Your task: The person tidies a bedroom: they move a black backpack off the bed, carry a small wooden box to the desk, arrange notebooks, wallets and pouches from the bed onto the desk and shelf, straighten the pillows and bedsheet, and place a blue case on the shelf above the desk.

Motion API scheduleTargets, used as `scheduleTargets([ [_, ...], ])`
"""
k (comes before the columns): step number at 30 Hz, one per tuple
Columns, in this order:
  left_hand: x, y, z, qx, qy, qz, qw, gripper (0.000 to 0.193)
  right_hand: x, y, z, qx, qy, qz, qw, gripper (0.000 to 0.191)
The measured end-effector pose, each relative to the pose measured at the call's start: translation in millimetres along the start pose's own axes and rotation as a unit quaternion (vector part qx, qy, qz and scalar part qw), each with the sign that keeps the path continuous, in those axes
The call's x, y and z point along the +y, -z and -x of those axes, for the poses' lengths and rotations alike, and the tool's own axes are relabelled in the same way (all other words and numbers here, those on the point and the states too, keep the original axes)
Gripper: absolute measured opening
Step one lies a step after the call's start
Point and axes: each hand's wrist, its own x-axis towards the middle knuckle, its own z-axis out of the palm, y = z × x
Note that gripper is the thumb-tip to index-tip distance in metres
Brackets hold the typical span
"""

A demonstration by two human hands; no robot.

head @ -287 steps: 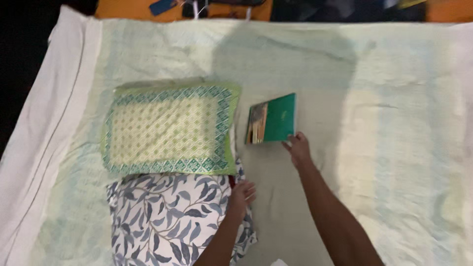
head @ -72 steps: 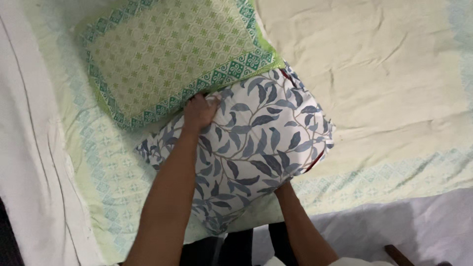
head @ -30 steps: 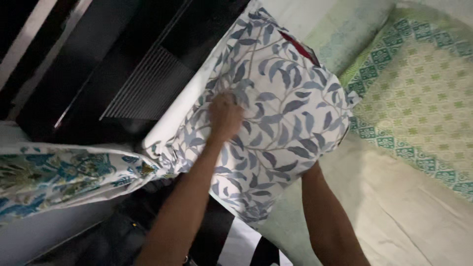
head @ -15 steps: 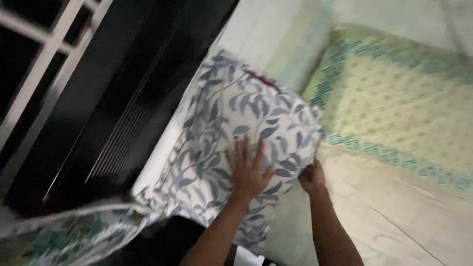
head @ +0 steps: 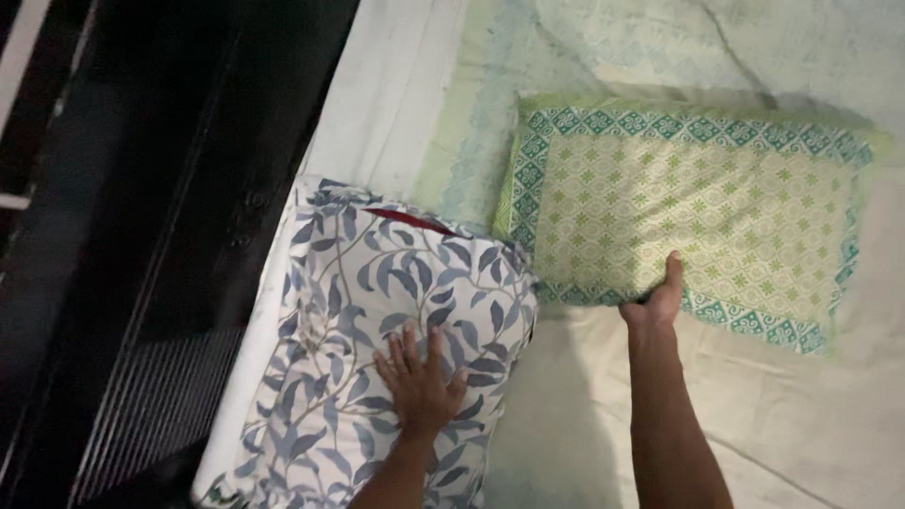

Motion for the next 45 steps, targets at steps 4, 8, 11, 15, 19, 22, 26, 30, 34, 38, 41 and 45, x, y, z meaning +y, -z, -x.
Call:
scheduleTargets([
  [4,-3,-11,-4,-0.012,0.003,-0.009,1.000,0.084,-45,-47,-16,-0.034,0.034,-0.017,0.999,0.062],
  [8,-6,-11,-13,0.010,-0.017,-0.010,1.000,0.085,-92,-116,-42,-0.116,0.071,-0.016,0.991,0.057],
  [11,-6,-8,-18,0.007,-0.002,0.010,1.000,0.086,-105,-153,-50,-0.144,0.026,-0.024,0.989,0.051],
  [15,-11,-11,-23,0.009,-0.010,0.007,1.000,0.087,-90,-188,-80,-0.187,0.006,0.043,0.981,0.051],
  [19,-24,-19,-27,-0.058,0.017,0.010,0.998,0.087,-43,-219,-136,-0.229,-0.100,0.054,0.967,0.053],
  [22,-29,-25,-26,-0.004,-0.001,0.006,1.000,0.086,5,-230,-186,-0.264,-0.158,0.105,0.946,0.056],
  [26,-41,-38,-28,0.058,-0.019,0.007,0.998,0.087,85,-223,-254,-0.167,-0.224,0.289,0.916,0.061],
  [30,-49,-44,-27,0.003,-0.004,0.004,1.000,0.089,109,-157,-244,-0.003,-0.100,0.566,0.818,0.087],
  [34,-42,-46,-24,-0.036,0.027,-0.003,0.999,0.090,119,-140,-199,-0.057,0.170,0.810,0.559,0.065],
  [38,-39,-42,-14,-0.027,0.003,-0.001,1.000,0.092,137,-154,-110,0.070,0.112,0.686,0.715,0.080],
  [41,-37,-41,-10,-0.116,0.019,0.010,0.993,0.095,141,-161,-51,-0.006,0.246,0.769,0.590,0.079],
  [45,-31,-31,-3,-0.026,-0.003,0.035,0.999,0.090,137,-156,30,-0.069,0.200,0.808,0.551,0.092],
])
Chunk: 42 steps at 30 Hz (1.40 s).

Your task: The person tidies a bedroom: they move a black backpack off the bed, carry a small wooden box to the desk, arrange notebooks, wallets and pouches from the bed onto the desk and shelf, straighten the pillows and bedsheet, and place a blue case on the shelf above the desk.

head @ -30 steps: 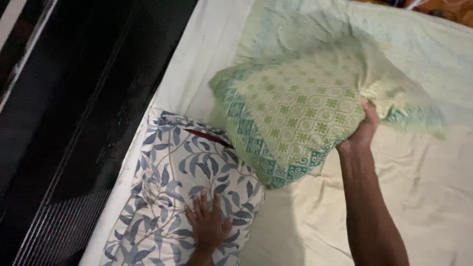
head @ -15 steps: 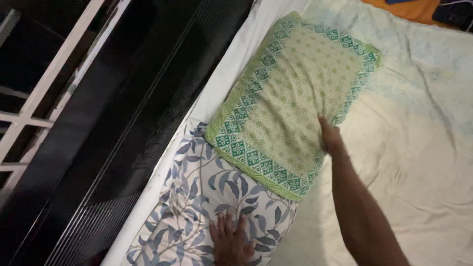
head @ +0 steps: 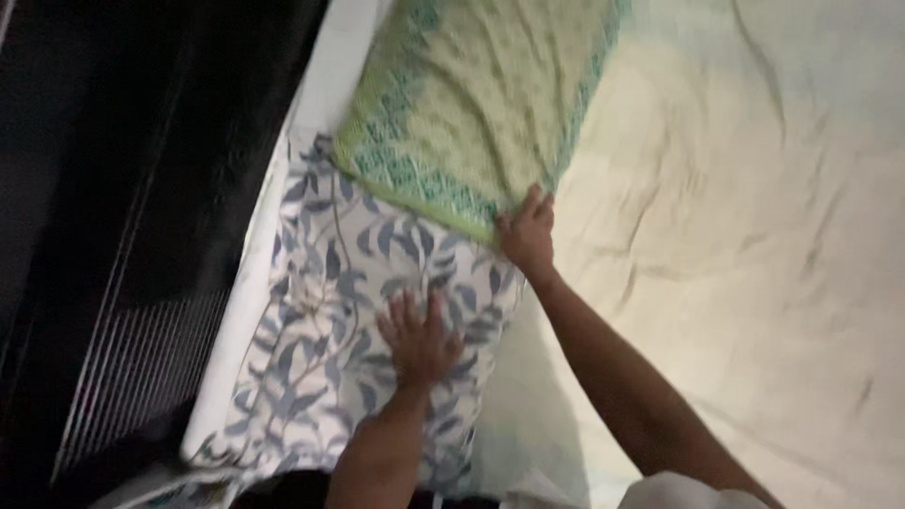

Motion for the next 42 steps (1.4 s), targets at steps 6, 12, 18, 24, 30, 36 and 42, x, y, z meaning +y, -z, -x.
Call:
scheduleTargets([
  [6,21,42,16,0.018,0.002,-0.020,1.000,0.096,-26,57,118,-0.185,-0.022,-0.071,0.980,0.090],
  [12,45,126,24,-0.107,0.029,0.024,0.994,0.077,-29,133,252,-0.253,0.032,-0.035,0.966,0.079],
  [18,89,177,71,-0.229,-0.063,0.238,0.942,0.048,30,219,383,-0.308,-0.090,-0.089,0.943,0.066],
  [24,220,173,172,-0.417,-0.125,0.380,0.817,0.046,116,319,530,-0.162,-0.206,-0.184,0.947,0.046],
  [30,399,180,280,-0.575,-0.169,0.390,0.699,0.044,180,410,694,0.060,-0.287,-0.288,0.912,0.039],
  [36,579,196,421,-0.666,-0.282,0.319,0.613,0.045,236,478,879,0.234,-0.375,-0.355,0.824,0.035],
  [42,714,186,584,-0.730,-0.353,0.277,0.516,0.042,288,511,1053,0.353,-0.440,-0.298,0.770,0.032],
])
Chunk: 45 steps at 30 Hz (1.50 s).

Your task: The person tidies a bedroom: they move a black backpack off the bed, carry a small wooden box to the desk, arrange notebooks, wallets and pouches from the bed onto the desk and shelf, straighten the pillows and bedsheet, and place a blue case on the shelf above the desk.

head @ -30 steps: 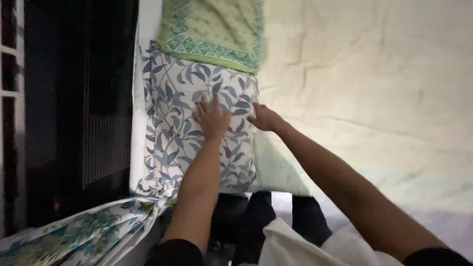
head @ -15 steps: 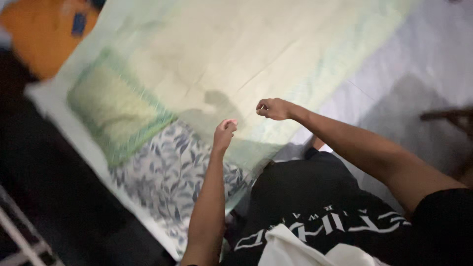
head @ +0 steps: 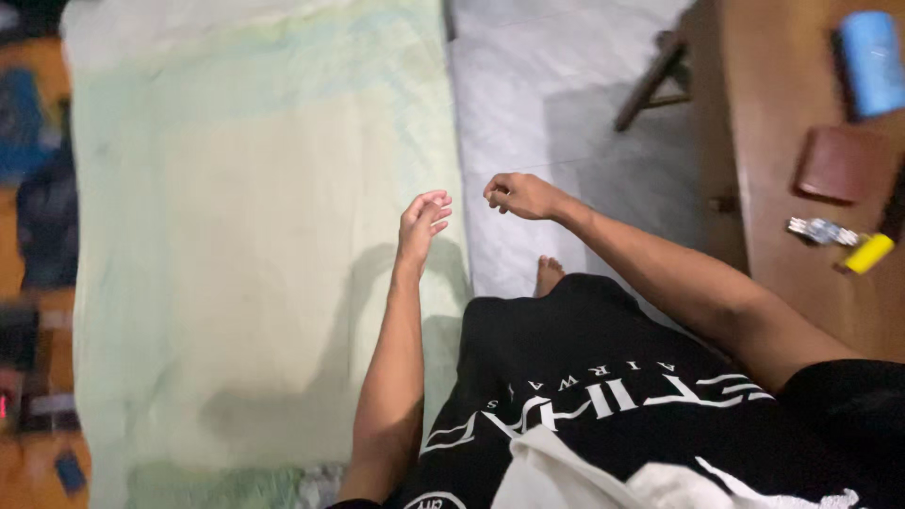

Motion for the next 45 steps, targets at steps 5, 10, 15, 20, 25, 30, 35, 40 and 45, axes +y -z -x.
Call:
scheduleTargets([
  [5,26,-111,-92,-0.114,0.020,-0.026,0.993,0.040,67,99,31,0.131,-0.044,-0.078,0.987,0.032],
  [10,38,-197,-152,-0.236,0.047,-0.050,0.969,0.038,124,152,72,0.239,-0.101,-0.154,0.953,0.033],
  [15,50,-265,-207,-0.337,0.051,-0.091,0.936,0.037,158,163,108,0.343,-0.135,-0.193,0.909,0.033],
  [20,67,-314,-255,-0.449,0.032,-0.134,0.883,0.037,170,173,129,0.434,-0.205,-0.236,0.845,0.031],
  [25,109,-335,-301,-0.523,0.021,-0.168,0.836,0.038,166,187,138,0.488,-0.191,-0.196,0.828,0.029],
  [30,118,-374,-327,-0.587,0.008,-0.205,0.783,0.035,159,183,149,0.522,-0.219,-0.164,0.808,0.028],
  [35,114,-447,-324,-0.639,-0.118,-0.220,0.728,0.031,160,184,157,0.586,-0.283,-0.121,0.750,0.028],
  [40,129,-524,-301,-0.602,-0.386,-0.304,0.629,0.030,178,204,161,0.649,-0.306,-0.046,0.695,0.033],
  [45,150,-619,-284,-0.554,-0.579,-0.359,0.478,0.062,194,244,173,0.655,-0.296,0.087,0.690,0.031],
])
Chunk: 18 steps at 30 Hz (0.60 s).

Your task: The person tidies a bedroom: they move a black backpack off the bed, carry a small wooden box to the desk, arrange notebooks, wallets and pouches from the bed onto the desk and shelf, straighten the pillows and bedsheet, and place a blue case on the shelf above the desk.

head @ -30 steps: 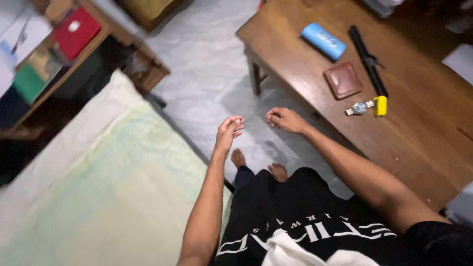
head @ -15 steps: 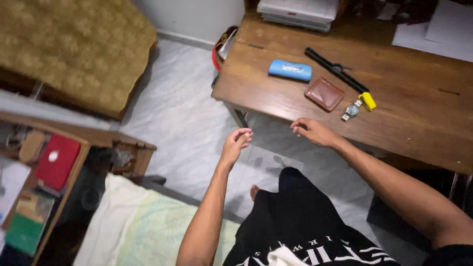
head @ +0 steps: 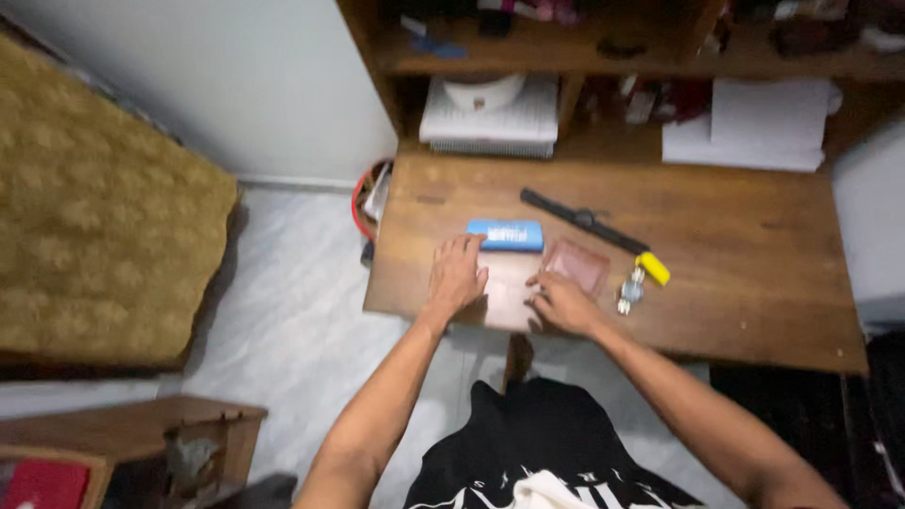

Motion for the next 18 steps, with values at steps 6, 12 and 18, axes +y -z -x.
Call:
scheduleTargets([
  [6,-31,-28,-91,-0.120,-0.028,-0.083,0.989,0.092,11,14,-65,0.022,-0.048,-0.030,0.998,0.036],
  [12,-65,-63,-117,-0.186,-0.040,-0.055,0.980,0.088,23,16,-128,0.073,-0.047,0.079,0.993,0.053],
  [18,-93,-69,-121,-0.189,-0.121,-0.004,0.975,0.062,15,12,-166,0.022,-0.127,0.128,0.983,0.076],
])
